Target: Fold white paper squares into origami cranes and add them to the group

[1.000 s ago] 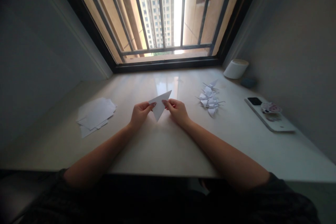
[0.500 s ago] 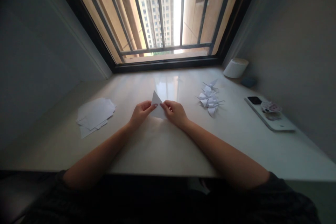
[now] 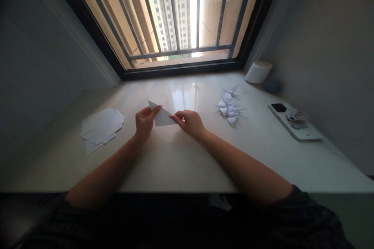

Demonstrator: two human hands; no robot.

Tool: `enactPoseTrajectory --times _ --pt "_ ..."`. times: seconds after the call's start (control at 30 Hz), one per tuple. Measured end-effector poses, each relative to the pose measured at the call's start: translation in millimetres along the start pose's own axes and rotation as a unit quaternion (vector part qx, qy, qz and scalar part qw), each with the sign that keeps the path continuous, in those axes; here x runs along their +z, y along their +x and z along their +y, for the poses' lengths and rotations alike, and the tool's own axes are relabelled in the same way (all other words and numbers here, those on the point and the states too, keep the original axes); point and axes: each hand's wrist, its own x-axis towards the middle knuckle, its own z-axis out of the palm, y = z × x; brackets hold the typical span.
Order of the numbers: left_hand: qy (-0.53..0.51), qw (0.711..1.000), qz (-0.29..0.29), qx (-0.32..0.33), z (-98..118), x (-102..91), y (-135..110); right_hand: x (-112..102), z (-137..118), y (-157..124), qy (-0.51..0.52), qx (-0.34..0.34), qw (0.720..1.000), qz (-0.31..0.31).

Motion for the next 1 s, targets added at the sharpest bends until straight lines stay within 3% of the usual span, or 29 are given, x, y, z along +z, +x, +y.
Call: enactPoseTrajectory --times 0.37,0.47,0.57,0.63,0.73,1.0 --pt "-0.048 0.998 0.045 -0.003 -1 -2.5 10 -2 3 3 0.068 0.049 0.996 0.011" --pt "-0.067 0.994 0.086 -0.016 0 -14.3 23 -6 10 2 0.095 0.083 0.992 0.020" --pt "-0.107 0.978 0.174 -0.025 4 -29.8 38 -9 22 4 0.095 0.106 0.988 0.065" --pt "-0.119 0.972 0.203 -0.014 7 -35.4 43 -9 29 5 0.111 0.113 0.982 0.100" --pt "-0.100 0.980 0.169 -0.017 8 -30.7 38 -6 29 5 0.115 0.108 0.981 0.117" --pt "-0.046 0.998 0.017 -0.046 -2 -4.5 11 -3 12 -3 0.079 -0.003 0.995 0.062"
